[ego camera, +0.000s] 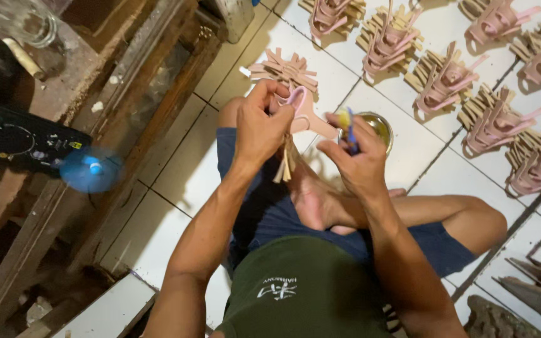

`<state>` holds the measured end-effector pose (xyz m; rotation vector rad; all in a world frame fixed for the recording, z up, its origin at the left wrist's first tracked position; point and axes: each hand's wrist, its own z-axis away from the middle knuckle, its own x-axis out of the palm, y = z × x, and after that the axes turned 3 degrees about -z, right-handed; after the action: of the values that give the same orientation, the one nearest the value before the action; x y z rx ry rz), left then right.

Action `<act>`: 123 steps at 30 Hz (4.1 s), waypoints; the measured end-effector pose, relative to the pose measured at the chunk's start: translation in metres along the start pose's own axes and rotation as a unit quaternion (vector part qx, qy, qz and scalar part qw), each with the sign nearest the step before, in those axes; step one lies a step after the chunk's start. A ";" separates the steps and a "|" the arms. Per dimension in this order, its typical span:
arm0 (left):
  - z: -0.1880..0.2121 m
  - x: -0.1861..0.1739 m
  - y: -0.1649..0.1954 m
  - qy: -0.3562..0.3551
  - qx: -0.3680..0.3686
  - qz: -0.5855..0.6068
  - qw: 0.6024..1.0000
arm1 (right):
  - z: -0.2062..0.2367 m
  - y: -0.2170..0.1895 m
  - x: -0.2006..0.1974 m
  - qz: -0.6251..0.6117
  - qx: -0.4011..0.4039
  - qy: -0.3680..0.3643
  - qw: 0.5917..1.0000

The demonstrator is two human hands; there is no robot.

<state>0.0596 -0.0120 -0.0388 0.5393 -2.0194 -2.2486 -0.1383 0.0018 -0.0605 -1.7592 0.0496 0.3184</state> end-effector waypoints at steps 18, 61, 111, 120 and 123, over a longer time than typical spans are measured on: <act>0.041 0.020 0.015 -0.140 -0.006 0.074 0.987 | -0.003 -0.043 -0.044 0.134 -0.190 0.043 0.972; 0.065 0.038 0.048 -0.292 -0.003 0.032 0.956 | 0.022 -0.008 -0.083 -0.047 0.086 0.001 0.995; 0.078 0.082 -0.005 -0.161 0.277 0.194 0.927 | 0.048 0.021 -0.114 -0.194 0.051 0.119 0.972; 0.078 0.078 -0.004 -0.179 0.078 0.305 0.932 | 0.045 0.019 -0.101 -0.215 0.127 0.132 0.959; 0.075 0.074 -0.005 -0.179 0.133 0.253 0.941 | 0.046 0.021 -0.094 -0.226 0.148 0.137 0.953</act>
<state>-0.0313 0.0390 -0.0535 -0.3826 -2.2962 -1.8691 -0.2420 0.0288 -0.0662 -1.4534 -0.1022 -0.2586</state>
